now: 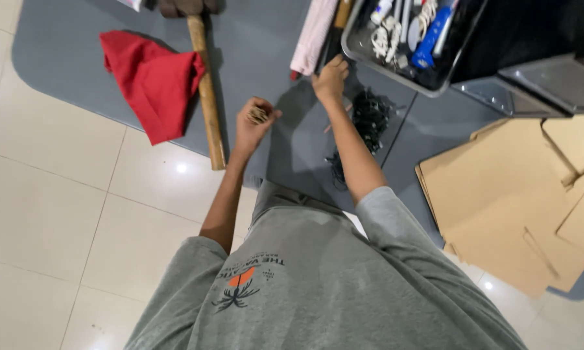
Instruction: The person gathers wooden sticks on a table and aligns them into a bundle. They secure the bundle using a green string, tying it tightly around the sticks. The person then uses a hammer to tap the bundle and briefly handles a tube of glue before placing the hammer back on the table.
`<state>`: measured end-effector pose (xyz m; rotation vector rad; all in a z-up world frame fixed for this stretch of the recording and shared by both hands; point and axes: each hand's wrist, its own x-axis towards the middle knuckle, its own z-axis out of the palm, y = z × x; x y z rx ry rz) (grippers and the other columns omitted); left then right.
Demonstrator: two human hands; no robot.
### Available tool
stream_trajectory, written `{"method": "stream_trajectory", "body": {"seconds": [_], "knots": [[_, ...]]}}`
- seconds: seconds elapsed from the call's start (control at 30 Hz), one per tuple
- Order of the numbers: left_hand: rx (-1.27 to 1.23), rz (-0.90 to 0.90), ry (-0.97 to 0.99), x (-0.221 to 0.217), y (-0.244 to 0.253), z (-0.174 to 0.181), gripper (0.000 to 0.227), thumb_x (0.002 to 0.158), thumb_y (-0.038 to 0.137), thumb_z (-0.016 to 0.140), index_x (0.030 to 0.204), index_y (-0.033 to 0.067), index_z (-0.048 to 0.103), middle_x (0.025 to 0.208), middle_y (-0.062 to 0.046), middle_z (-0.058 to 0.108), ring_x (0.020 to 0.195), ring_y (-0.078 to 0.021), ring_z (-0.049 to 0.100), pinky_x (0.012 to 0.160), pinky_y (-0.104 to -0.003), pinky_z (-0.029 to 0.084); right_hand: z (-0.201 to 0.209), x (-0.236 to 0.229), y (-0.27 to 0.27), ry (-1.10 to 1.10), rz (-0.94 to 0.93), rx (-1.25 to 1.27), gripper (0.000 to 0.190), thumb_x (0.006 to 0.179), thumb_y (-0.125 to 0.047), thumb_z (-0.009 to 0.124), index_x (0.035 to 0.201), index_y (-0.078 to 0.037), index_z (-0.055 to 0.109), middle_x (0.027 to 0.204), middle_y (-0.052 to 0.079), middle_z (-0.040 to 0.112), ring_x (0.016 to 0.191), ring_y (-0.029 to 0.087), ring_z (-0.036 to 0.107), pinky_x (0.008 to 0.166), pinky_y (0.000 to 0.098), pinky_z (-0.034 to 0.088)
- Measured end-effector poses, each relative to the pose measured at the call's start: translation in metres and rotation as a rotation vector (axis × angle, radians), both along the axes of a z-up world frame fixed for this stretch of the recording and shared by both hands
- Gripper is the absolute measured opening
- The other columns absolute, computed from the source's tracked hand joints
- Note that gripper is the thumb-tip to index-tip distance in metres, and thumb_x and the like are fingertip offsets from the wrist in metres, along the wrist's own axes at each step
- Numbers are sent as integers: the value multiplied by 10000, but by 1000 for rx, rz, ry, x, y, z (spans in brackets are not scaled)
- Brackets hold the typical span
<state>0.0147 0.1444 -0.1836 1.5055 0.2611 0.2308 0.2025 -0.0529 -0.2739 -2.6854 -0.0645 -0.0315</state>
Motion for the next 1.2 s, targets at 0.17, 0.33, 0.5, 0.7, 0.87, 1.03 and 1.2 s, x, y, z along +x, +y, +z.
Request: {"method": "stream_trajectory", "body": {"seconds": [0.17, 0.33, 0.5, 0.7, 0.87, 1.03, 1.2], "knots": [[-110, -109, -5, 3, 1, 7, 309, 857, 46, 869, 987, 66, 590, 913, 28, 620, 840, -51, 577, 752, -233, 513, -57, 52, 2, 208, -237, 5, 944, 687, -250, 897, 1326, 122, 311, 1231, 354, 501, 1072, 489, 590, 977, 483, 514], [-159, -222, -73, 2, 19, 50, 337, 841, 96, 856, 1077, 51, 620, 998, 10, 595, 909, -62, 572, 799, -239, 495, -20, 69, -1, -9, -262, 496, 313, 761, -122, 746, 971, 74, 623, 828, 213, 710, 785, 315, 741, 757, 445, 592], [41, -384, -149, 10, 43, 58, 266, 901, 171, 828, 1039, 20, 659, 938, 0, 630, 885, -88, 579, 797, -289, 501, 103, 96, 15, 366, -408, 585, 312, 798, -187, 800, 732, -1, 558, 593, 68, 577, 431, 212, 582, 376, 373, 462], [5, -414, 15, 16, 29, 24, 293, 854, 192, 839, 859, 27, 597, 722, 21, 558, 706, -74, 482, 627, -297, 462, 93, 113, -39, 595, -256, 1143, 254, 924, -137, 694, 769, -48, 514, 615, 45, 509, 438, 156, 490, 413, 307, 414], [-80, -448, -8, 18, 17, 17, 289, 888, 198, 808, 845, 43, 569, 727, 29, 549, 710, -60, 466, 623, -293, 457, 214, -8, -30, 573, -76, 1340, 100, 974, -130, 609, 1042, -82, 554, 674, -14, 476, 461, 81, 428, 408, 259, 342], [-63, -470, -58, 27, 21, 0, 275, 879, 168, 803, 848, 43, 560, 741, 33, 553, 727, -57, 465, 644, -296, 460, 251, -116, -20, 336, 98, 1492, 252, 1024, -209, 600, 1224, -64, 548, 708, -9, 472, 447, 72, 400, 381, 236, 305], [-54, -521, -125, 32, 26, 3, 269, 848, 144, 831, 944, 48, 599, 799, 45, 580, 758, -68, 500, 684, -291, 483, 315, -156, 29, 198, 324, 1305, 486, 974, -69, 667, 1407, -106, 452, 815, 32, 544, 662, 107, 561, 604, 287, 496]]}}
